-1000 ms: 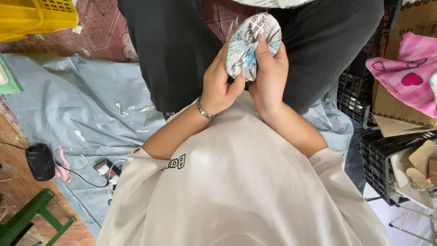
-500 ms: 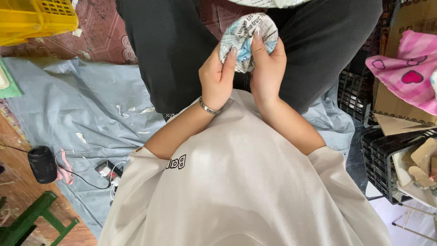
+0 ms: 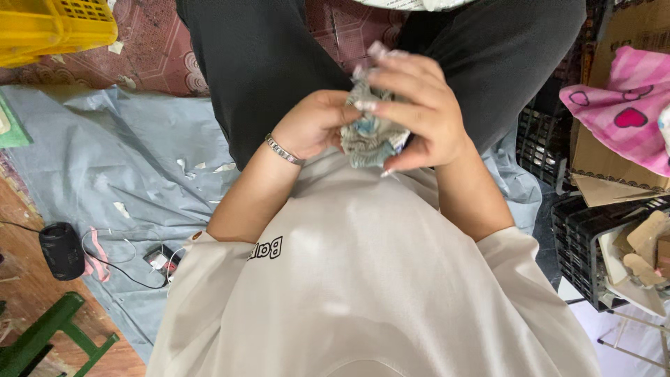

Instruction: The person sits on the floor and wraps various ceramic items, including cups and small bowls, with newspaper. They pick up each item, fold a sheet of newspaper around it, and place the wrapped item on a nearby table.

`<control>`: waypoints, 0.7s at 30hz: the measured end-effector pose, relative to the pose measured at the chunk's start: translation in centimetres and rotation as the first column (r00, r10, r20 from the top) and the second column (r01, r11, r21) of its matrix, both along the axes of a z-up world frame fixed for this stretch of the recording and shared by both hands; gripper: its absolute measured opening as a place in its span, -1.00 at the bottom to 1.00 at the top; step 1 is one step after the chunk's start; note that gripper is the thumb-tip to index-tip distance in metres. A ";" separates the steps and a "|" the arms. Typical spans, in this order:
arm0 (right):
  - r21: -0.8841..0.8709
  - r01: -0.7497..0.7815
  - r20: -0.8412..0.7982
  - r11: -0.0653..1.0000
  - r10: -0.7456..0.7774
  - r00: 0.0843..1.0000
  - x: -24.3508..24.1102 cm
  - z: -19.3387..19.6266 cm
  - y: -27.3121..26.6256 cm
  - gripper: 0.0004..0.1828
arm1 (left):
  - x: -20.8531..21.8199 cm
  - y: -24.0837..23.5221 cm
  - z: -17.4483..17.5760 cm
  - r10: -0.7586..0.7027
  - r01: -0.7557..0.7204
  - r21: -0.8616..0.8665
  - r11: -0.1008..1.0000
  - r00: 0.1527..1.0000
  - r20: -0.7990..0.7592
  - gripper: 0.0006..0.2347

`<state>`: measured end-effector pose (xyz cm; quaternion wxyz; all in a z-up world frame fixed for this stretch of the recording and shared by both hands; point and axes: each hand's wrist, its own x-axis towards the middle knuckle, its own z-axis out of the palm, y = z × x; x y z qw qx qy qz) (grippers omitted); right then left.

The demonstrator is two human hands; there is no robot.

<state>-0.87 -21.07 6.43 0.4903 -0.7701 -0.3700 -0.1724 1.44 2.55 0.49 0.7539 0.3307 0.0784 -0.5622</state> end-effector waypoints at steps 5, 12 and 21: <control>0.075 -0.226 0.060 0.971 0.222 0.973 1.4 0.0 -0.4 -0.52 | -0.6 -0.1 -0.3 -0.123 0.121 0.033 0.992 0.989 0.082 -0.80; 0.182 -0.222 0.056 0.958 0.215 0.975 1.1 0.0 -0.4 -0.64 | -0.5 -0.8 0.5 -0.160 0.159 0.025 0.987 0.986 0.052 -0.80; 0.687 0.447 -0.472 0.573 -0.115 0.874 -2.6 -3.8 2.2 -0.42 | -0.5 -2.7 2.1 -0.289 0.144 0.337 0.930 0.853 0.435 -0.26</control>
